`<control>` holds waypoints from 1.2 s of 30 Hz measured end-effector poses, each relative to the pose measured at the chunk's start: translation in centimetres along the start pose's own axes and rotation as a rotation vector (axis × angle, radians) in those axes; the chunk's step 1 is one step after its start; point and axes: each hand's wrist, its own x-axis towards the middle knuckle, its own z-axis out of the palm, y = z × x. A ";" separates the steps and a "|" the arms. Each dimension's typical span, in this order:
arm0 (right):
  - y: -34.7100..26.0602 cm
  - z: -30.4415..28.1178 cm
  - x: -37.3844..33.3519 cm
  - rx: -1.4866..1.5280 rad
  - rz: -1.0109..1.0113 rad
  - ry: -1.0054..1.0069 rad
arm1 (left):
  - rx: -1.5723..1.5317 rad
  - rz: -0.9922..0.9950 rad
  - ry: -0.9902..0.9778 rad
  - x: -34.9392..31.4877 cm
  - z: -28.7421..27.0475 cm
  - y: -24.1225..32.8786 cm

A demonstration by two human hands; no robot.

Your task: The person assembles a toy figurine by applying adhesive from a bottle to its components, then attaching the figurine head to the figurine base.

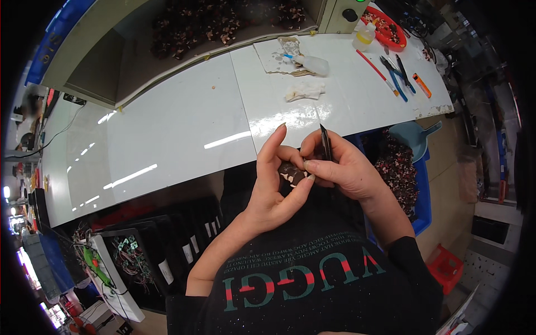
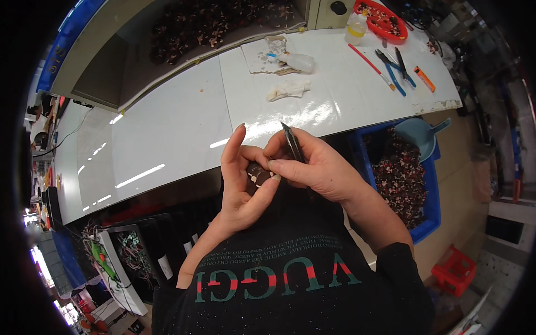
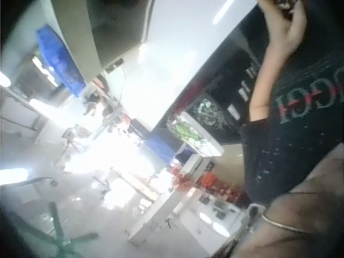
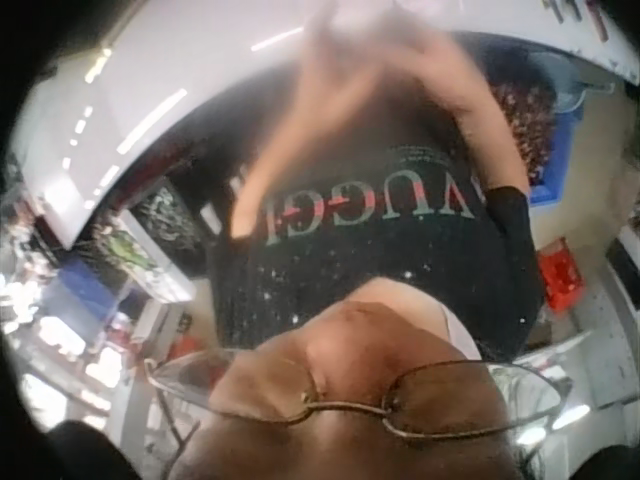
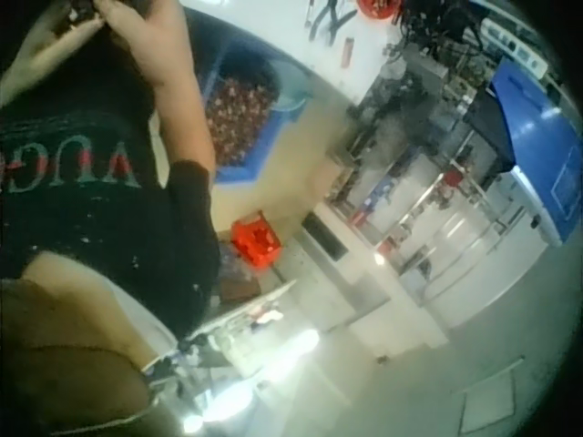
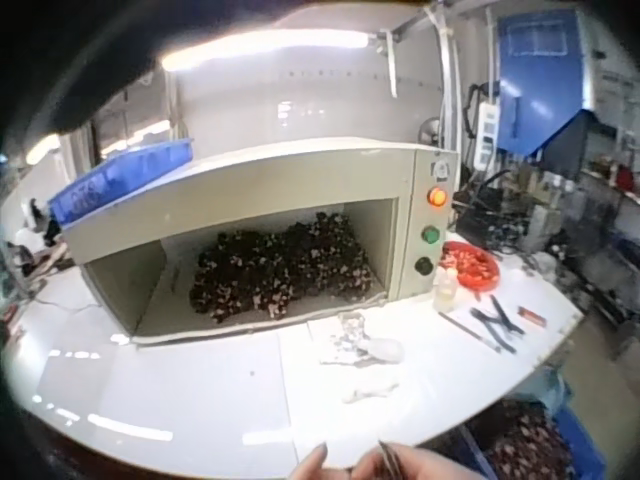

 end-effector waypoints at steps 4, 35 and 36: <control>0.3 0.1 -0.5 0.134 0.057 -0.114 | 0.004 -0.006 0.006 -0.9 0.4 1.0; -2.8 2.0 12.0 -0.581 -0.174 0.136 | -0.184 -0.153 0.139 5.0 -11.1 -5.1; -3.6 1.1 12.3 -0.725 -0.238 0.125 | -0.196 -0.161 0.162 5.9 -11.2 -5.6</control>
